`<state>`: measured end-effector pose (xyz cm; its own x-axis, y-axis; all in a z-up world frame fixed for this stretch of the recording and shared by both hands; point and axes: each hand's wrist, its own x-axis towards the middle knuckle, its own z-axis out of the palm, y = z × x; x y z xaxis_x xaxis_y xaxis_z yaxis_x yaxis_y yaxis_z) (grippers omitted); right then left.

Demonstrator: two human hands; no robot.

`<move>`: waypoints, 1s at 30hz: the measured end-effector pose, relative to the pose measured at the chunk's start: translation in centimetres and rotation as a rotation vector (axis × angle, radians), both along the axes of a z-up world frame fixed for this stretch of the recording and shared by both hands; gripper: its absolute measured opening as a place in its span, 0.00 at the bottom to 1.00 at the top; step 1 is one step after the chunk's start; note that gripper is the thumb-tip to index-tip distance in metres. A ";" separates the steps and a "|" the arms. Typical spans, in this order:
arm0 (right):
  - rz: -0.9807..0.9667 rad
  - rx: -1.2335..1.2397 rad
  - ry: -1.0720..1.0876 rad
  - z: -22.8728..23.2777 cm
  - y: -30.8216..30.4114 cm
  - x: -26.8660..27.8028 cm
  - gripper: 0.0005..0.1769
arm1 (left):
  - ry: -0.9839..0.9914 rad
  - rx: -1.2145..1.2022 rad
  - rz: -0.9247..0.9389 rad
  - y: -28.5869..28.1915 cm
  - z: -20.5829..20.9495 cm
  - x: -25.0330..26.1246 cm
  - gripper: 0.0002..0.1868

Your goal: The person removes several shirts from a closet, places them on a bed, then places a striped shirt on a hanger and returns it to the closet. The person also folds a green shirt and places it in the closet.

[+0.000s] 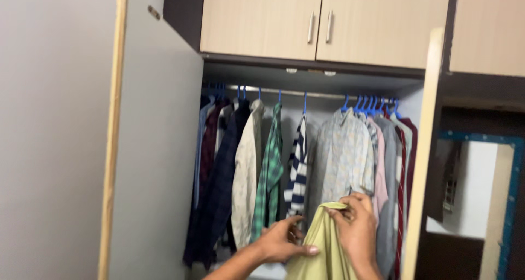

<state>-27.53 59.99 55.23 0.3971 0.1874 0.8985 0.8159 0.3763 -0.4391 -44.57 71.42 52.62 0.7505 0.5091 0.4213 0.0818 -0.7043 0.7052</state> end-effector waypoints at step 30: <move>0.242 -0.195 0.322 15.5 25.1 19.4 0.12 | -0.312 0.150 -0.067 28.8 20.0 17.8 0.19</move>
<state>-8.17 85.07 70.75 0.5750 0.4627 0.6748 0.5246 0.4244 -0.7380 -26.74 100.25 72.60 0.6036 0.3777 0.7022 -0.1714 -0.7986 0.5769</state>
